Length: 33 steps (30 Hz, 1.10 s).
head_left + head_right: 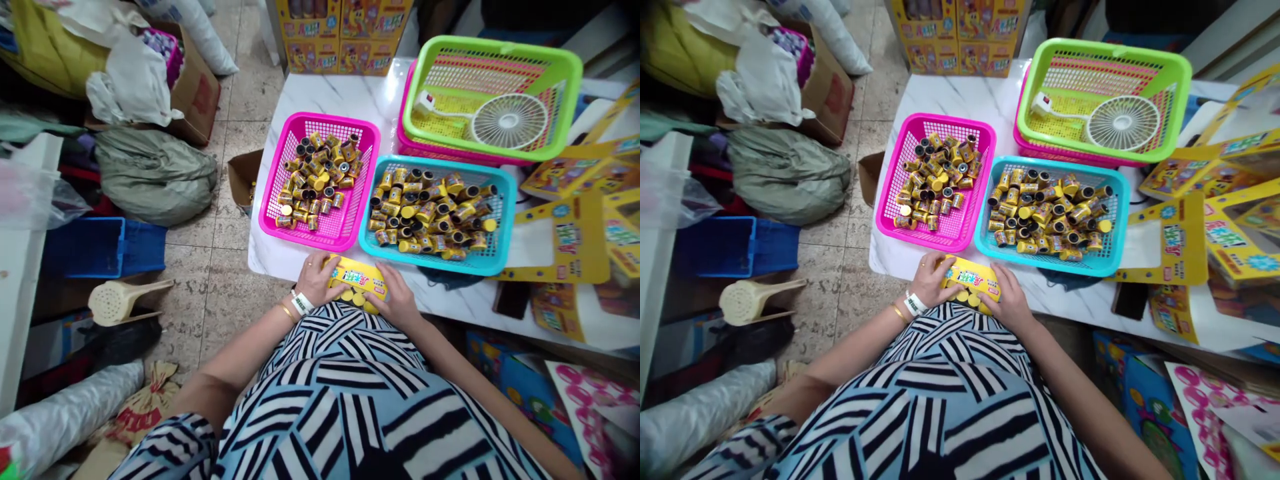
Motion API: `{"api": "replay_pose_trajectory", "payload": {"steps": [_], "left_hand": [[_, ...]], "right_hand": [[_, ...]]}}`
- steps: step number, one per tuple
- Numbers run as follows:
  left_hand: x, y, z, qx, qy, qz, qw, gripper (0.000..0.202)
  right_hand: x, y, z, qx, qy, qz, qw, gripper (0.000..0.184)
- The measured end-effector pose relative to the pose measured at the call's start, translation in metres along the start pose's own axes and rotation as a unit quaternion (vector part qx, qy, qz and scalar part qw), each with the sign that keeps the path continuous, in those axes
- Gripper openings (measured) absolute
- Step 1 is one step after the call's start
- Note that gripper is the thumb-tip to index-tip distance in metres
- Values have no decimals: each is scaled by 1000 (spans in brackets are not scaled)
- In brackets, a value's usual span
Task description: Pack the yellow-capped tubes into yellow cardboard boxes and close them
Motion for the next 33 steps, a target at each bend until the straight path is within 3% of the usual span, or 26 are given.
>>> {"api": "replay_pose_trajectory", "payload": {"steps": [3, 7, 12, 17, 23, 28, 33], "left_hand": [[-7, -1, -1, -41, -27, -78, 996, 52], [-25, 10, -8, -161, -89, -165, 969, 41], [-25, 19, -9, -180, 0, -185, 966, 47], [-18, 19, -7, -214, -9, -199, 956, 65], [-26, 8, 4, -136, 49, -111, 983, 62], [-25, -9, 18, -56, 115, 61, 990, 54], [-18, -29, 25, -3, 131, 94, 987, 57]], "right_hand": [[0, 7, 7, 25, -36, -11, 999, 68], [1, 12, 11, 56, -50, -12, 997, 65], [4, 10, 3, 56, -23, 13, 998, 67], [5, 18, 2, 56, -59, 7, 997, 71], [6, 23, 5, 58, -109, 4, 992, 63], [2, 17, 4, 76, -88, 7, 993, 61], [-3, 21, 3, 84, -77, 24, 993, 59]]}}
Point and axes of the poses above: each hand's wrist, its own z-axis towards the middle knuckle, its own x-axis out of the palm, y = z × x, the point moved 3 cm from there along z, towards the middle knuckle, and after that the axes turned 14 degrees about -x, right-handed, at the moved point
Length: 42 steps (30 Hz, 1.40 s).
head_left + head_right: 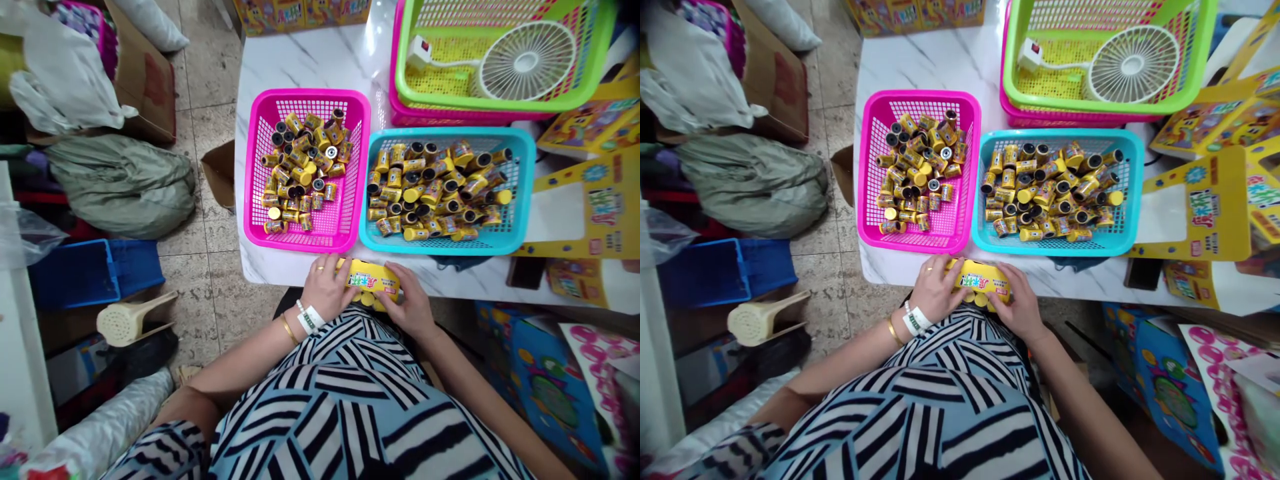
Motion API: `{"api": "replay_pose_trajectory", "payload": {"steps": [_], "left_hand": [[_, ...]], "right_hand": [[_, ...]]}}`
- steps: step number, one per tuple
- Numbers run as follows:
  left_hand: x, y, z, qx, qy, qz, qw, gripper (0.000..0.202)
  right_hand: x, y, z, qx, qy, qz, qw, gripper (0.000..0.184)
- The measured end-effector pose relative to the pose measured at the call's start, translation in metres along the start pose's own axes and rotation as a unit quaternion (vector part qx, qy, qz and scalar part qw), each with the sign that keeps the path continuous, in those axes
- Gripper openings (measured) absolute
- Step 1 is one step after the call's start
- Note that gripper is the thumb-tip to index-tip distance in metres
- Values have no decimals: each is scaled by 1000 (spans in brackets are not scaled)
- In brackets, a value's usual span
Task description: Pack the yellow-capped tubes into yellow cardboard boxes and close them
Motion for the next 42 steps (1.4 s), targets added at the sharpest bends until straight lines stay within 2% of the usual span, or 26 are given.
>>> {"api": "replay_pose_trajectory", "payload": {"steps": [3, 9, 17, 23, 28, 32, 35, 40, 42], "left_hand": [[2, -5, 4, 15, 12, 5, 1000, 56], [4, -5, 4, 46, -13, 4, 999, 53], [9, -7, 1, 92, -8, 10, 996, 49], [7, -10, 0, 69, 14, 32, 997, 45], [4, -16, 7, 40, 42, 65, 996, 54], [3, -18, 14, 6, 62, 80, 995, 47], [4, -14, 16, 1, 52, 68, 996, 42], [9, -5, 14, 6, 18, 39, 999, 37], [11, -4, 13, 3, 6, 37, 999, 36]], "right_hand": [[-1, 4, -2, 0, 9, 10, 1000, 59], [-1, 5, -5, -7, 20, 19, 1000, 61], [5, -1, -11, 15, -4, 17, 1000, 64], [9, -3, -16, 42, -17, 45, 998, 64], [6, -2, -11, 37, -14, 52, 998, 63], [3, 0, -9, 17, 1, 63, 998, 62], [5, 2, -13, 3, 5, 63, 998, 63], [8, 7, -25, 44, -71, 7, 997, 65], [8, 8, -27, 49, -72, -8, 996, 62]]}}
Point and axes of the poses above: each hand's wrist, its own z-axis towards the middle knuckle, its own x-axis out of the palm, y = z × x, the point moved 3 cm from there along z, towards the middle knuckle, and after that the axes turned 14 degrees about -x, right-handed, at the moved point
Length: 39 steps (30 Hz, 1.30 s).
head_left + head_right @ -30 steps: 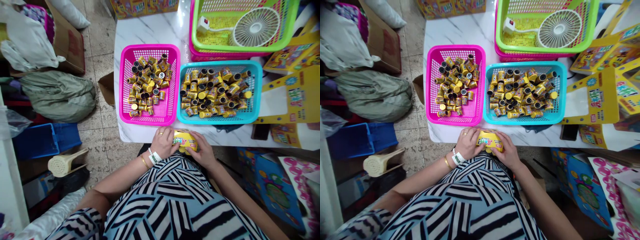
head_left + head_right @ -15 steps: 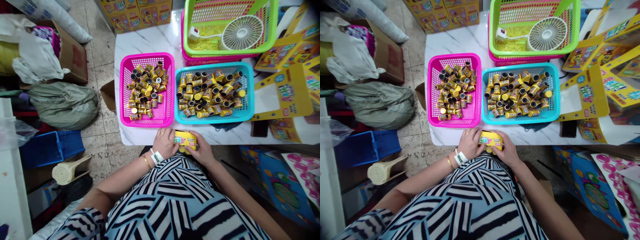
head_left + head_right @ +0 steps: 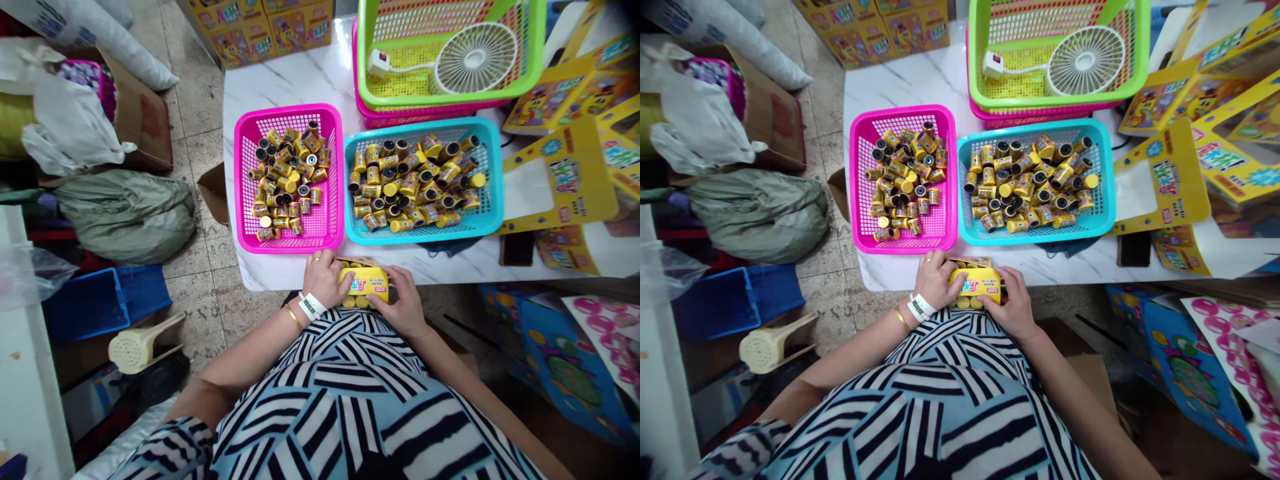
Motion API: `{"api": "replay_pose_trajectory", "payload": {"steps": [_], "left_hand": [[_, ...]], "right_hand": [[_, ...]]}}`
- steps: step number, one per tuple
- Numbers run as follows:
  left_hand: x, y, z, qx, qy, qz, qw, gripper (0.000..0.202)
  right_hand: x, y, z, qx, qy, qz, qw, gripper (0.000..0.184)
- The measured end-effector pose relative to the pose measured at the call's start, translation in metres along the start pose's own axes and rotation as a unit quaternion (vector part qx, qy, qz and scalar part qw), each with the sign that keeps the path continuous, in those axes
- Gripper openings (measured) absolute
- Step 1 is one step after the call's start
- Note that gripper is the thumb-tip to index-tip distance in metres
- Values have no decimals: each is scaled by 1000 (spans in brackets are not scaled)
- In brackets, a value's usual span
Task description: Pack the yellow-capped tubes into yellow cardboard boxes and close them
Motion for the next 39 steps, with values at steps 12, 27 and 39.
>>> {"api": "replay_pose_trajectory", "payload": {"steps": [12, 27, 39], "left_hand": [[4, 9, -2, 13, -31, -95, 995, 29], [6, 16, -2, -53, -55, -102, 992, 27], [2, 10, -2, -58, -28, -83, 994, 24]], "right_hand": [[-7, -3, 18, -81, 58, -8, 995, 45], [7, -11, 22, -33, 64, -41, 997, 42], [-2, -16, 25, -145, 165, -46, 975, 55]]}}
Point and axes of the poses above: each hand's wrist, its own z-axis towards the middle knuckle, its own x-axis out of the palm, y = z × x, the point moved 3 cm from there along z, towards the middle knuckle, and after that the axes turned 14 degrees about -x, right-handed, at the moved point
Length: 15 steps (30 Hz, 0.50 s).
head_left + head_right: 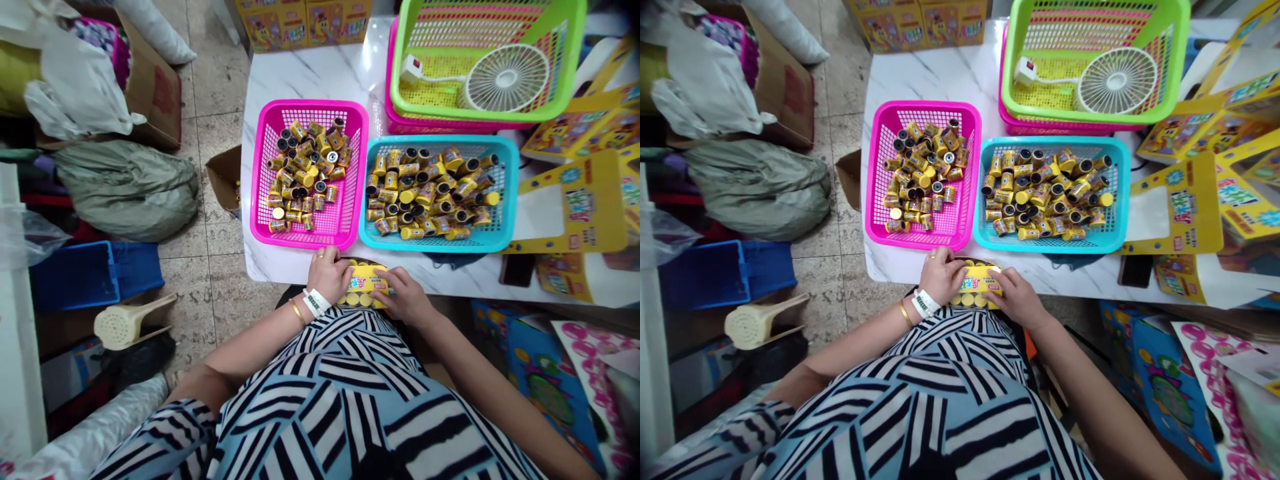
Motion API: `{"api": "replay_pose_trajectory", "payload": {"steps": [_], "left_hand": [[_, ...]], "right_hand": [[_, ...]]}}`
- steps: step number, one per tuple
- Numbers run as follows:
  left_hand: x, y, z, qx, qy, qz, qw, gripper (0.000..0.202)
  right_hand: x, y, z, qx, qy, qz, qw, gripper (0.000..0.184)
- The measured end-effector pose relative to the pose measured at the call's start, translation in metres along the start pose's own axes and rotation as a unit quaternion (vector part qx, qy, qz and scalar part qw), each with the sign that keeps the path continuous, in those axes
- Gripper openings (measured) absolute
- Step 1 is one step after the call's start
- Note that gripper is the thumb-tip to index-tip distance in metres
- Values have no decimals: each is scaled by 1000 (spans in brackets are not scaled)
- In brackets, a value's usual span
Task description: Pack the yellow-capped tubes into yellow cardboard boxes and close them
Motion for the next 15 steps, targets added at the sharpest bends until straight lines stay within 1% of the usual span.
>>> {"api": "replay_pose_trajectory", "payload": {"steps": [1, 3, 6, 9, 13, 15], "left_hand": [[-1, -1, 0, 2, 4, 10, 1000, 23], [-2, -2, -1, 7, 10, 23, 1000, 22], [-2, -2, -1, 4, 10, 24, 1000, 19], [0, -1, 2, -10, 7, 13, 1000, 16], [4, -6, 10, -32, 9, 11, 999, 15], [4, -7, 12, -38, 6, -12, 999, 16]], "right_hand": [[1, -1, 0, -9, 0, -2, 1000, 53], [1, -3, 1, -11, 9, -5, 1000, 56], [-1, -7, 5, 0, 47, -12, 999, 67], [-7, -8, 11, -8, 78, -26, 997, 68], [-19, -10, 21, -25, 106, -110, 988, 69], [-24, -11, 27, -29, 114, -139, 983, 67]]}}
Point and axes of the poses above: each hand's wrist, its own z-axis towards the middle knuckle, its own x-axis out of the palm, y = z × x, the point moved 3 cm from there along z, towards the middle knuckle, and after that the axes turned 14 degrees about -x, right-handed, at the moved point
